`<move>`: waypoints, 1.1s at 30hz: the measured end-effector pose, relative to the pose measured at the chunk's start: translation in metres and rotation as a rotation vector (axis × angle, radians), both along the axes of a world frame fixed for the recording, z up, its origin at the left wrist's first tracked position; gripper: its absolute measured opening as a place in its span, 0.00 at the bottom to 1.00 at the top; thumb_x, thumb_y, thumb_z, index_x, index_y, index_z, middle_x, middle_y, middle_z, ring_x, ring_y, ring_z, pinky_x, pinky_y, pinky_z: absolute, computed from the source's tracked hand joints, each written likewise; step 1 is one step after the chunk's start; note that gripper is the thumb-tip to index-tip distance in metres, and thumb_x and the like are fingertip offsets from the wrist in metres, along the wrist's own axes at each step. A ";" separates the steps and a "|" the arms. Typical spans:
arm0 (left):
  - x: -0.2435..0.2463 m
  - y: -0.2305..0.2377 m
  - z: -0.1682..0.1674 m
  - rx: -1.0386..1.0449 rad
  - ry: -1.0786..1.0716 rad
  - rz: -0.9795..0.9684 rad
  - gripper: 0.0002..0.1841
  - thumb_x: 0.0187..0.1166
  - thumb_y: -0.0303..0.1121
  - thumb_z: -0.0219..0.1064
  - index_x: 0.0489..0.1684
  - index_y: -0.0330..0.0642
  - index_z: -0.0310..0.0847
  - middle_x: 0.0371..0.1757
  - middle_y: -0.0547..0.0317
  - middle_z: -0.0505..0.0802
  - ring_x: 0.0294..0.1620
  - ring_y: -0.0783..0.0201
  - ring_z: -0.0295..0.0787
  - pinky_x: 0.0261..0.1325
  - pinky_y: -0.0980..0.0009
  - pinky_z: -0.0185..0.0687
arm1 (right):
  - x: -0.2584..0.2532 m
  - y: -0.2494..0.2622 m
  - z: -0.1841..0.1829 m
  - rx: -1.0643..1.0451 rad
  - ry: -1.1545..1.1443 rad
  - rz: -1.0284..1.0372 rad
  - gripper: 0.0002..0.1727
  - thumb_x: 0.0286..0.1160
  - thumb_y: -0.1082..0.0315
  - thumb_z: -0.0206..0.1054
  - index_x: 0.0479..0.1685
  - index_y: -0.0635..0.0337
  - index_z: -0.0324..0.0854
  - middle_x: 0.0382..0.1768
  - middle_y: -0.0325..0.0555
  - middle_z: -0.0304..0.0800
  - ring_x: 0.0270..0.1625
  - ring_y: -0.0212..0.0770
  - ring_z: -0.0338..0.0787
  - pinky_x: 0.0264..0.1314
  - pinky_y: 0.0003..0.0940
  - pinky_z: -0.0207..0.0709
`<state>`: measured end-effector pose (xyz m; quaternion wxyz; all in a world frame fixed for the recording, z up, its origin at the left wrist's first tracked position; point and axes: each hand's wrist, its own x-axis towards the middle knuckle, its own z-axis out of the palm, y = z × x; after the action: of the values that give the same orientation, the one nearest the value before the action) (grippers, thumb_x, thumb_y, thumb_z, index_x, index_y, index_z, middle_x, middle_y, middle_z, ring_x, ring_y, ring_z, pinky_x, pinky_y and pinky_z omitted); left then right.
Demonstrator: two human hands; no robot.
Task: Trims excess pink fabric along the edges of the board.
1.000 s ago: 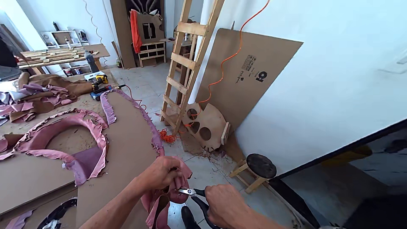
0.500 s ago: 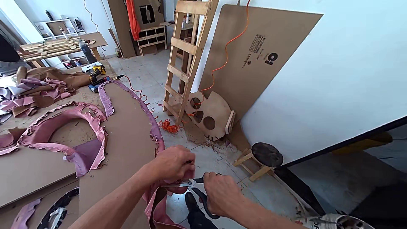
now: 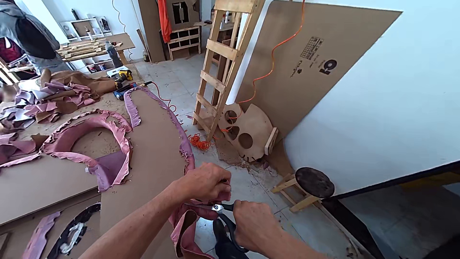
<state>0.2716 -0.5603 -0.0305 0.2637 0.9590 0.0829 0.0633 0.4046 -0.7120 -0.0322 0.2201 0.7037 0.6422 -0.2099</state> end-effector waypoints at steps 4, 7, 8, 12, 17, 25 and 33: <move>0.003 0.012 0.006 -0.051 -0.074 0.019 0.09 0.83 0.34 0.68 0.36 0.39 0.88 0.30 0.58 0.90 0.33 0.64 0.88 0.42 0.60 0.87 | 0.007 -0.006 -0.001 0.025 0.045 0.054 0.19 0.68 0.55 0.68 0.39 0.66 0.81 0.35 0.60 0.90 0.44 0.62 0.93 0.38 0.59 0.79; 0.007 0.020 0.018 -0.053 -0.060 0.049 0.08 0.83 0.35 0.68 0.38 0.40 0.88 0.28 0.59 0.90 0.30 0.64 0.87 0.38 0.60 0.85 | 0.009 -0.016 -0.003 0.051 0.049 0.020 0.17 0.70 0.58 0.67 0.41 0.67 0.81 0.35 0.60 0.90 0.44 0.62 0.93 0.38 0.58 0.79; 0.007 0.020 0.020 -0.053 -0.054 0.055 0.09 0.84 0.35 0.68 0.38 0.40 0.88 0.28 0.59 0.90 0.29 0.65 0.87 0.37 0.61 0.84 | 0.005 -0.014 -0.002 0.049 0.046 0.009 0.17 0.70 0.58 0.68 0.42 0.67 0.81 0.36 0.61 0.90 0.45 0.63 0.93 0.39 0.58 0.80; 0.008 0.022 0.024 -0.082 -0.007 0.045 0.10 0.84 0.35 0.68 0.37 0.38 0.88 0.28 0.57 0.89 0.31 0.63 0.87 0.39 0.59 0.83 | -0.023 0.009 0.007 0.014 0.075 -0.009 0.20 0.66 0.56 0.69 0.44 0.68 0.80 0.42 0.61 0.90 0.49 0.62 0.92 0.42 0.59 0.80; -0.005 0.038 0.030 -0.145 -0.122 0.123 0.10 0.84 0.35 0.67 0.40 0.37 0.88 0.29 0.56 0.90 0.31 0.64 0.87 0.40 0.61 0.84 | -0.011 -0.002 -0.002 0.054 0.073 0.009 0.15 0.72 0.60 0.66 0.43 0.67 0.81 0.40 0.62 0.90 0.48 0.63 0.93 0.41 0.59 0.80; -0.036 0.045 0.043 -0.232 -0.289 0.247 0.08 0.83 0.33 0.68 0.39 0.37 0.87 0.29 0.61 0.92 0.29 0.74 0.87 0.37 0.72 0.84 | -0.019 0.008 0.009 0.017 0.038 -0.051 0.28 0.66 0.49 0.71 0.53 0.67 0.79 0.47 0.60 0.89 0.52 0.61 0.92 0.45 0.57 0.82; -0.052 0.061 0.062 -0.339 -0.568 0.567 0.11 0.87 0.33 0.62 0.44 0.34 0.86 0.34 0.59 0.91 0.34 0.70 0.88 0.43 0.67 0.88 | -0.019 -0.004 0.005 0.028 0.108 0.057 0.13 0.74 0.63 0.66 0.40 0.68 0.82 0.40 0.62 0.89 0.48 0.64 0.92 0.41 0.61 0.80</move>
<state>0.2196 -0.4993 0.0317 0.4019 0.7859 0.2764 0.3800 0.3852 -0.7162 -0.0268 0.1811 0.6758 0.6757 -0.2324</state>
